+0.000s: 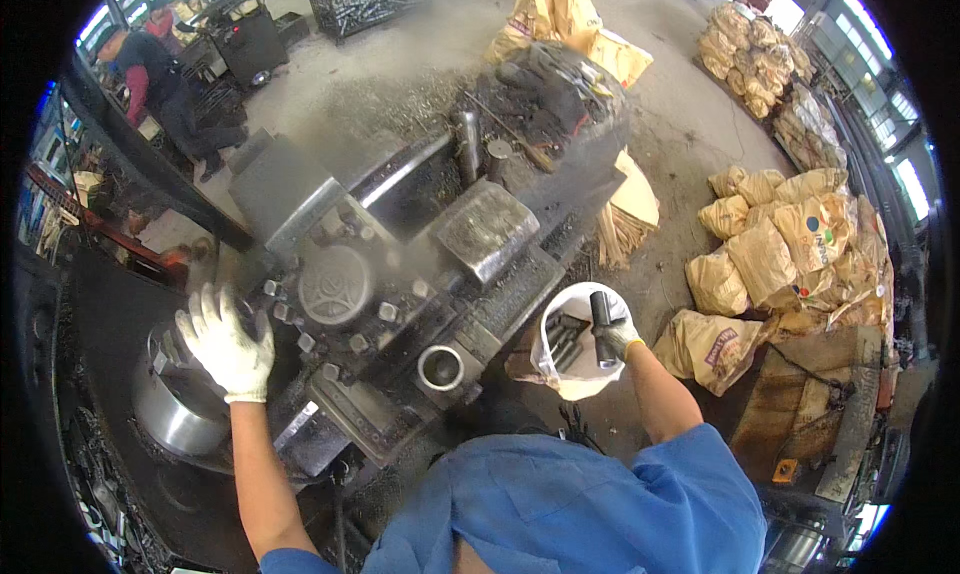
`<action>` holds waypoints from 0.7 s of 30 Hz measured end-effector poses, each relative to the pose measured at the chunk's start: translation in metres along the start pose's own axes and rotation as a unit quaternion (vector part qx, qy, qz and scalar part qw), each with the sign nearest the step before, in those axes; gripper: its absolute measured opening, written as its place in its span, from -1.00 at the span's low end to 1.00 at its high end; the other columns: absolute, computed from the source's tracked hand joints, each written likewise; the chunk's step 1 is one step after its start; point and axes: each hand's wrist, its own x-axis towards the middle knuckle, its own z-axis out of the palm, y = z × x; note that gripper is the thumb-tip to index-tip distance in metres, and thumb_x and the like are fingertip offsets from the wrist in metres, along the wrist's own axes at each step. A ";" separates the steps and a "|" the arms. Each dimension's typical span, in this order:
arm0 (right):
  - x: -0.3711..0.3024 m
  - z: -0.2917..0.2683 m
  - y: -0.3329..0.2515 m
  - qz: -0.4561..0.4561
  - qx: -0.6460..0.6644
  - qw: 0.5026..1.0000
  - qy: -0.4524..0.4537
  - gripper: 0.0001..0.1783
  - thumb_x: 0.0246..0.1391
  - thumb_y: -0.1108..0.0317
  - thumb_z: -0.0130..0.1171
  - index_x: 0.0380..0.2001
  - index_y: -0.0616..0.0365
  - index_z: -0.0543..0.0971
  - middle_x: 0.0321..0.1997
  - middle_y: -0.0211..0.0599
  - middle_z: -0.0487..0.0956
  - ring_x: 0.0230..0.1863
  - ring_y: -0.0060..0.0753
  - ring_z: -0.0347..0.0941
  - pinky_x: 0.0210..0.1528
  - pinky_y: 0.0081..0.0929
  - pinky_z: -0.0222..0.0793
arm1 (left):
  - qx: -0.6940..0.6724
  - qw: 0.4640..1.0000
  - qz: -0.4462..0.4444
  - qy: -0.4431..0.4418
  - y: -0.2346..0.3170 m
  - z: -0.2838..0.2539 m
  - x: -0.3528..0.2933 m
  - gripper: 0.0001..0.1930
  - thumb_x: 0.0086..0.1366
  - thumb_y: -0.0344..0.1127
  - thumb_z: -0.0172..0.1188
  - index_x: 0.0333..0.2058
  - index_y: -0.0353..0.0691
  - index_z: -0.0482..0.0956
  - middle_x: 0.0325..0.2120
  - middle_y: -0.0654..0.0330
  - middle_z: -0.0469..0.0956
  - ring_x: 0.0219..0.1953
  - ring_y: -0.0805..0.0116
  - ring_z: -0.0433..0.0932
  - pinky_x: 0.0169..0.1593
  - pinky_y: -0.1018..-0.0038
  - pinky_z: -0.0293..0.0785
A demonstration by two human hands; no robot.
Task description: The person repeatedly picks up metal tubes from a wire basket, inserts them into a CNC lathe chuck, operates the machine controls, and removes the processed parts. The cycle repeats with multiple tubes throughout the clip.
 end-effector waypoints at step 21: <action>-0.161 -0.048 -0.629 -0.714 -0.063 0.608 -0.341 -0.39 -0.22 0.37 0.67 -0.06 0.25 0.60 -0.09 0.09 0.75 -0.06 0.02 0.78 0.03 -0.12 0.69 | -0.324 0.809 -0.491 0.008 0.022 -0.115 -0.247 -0.66 0.34 -0.61 0.31 0.08 -0.37 0.68 -0.03 -0.09 0.74 0.00 0.22 0.73 0.10 0.37 0.63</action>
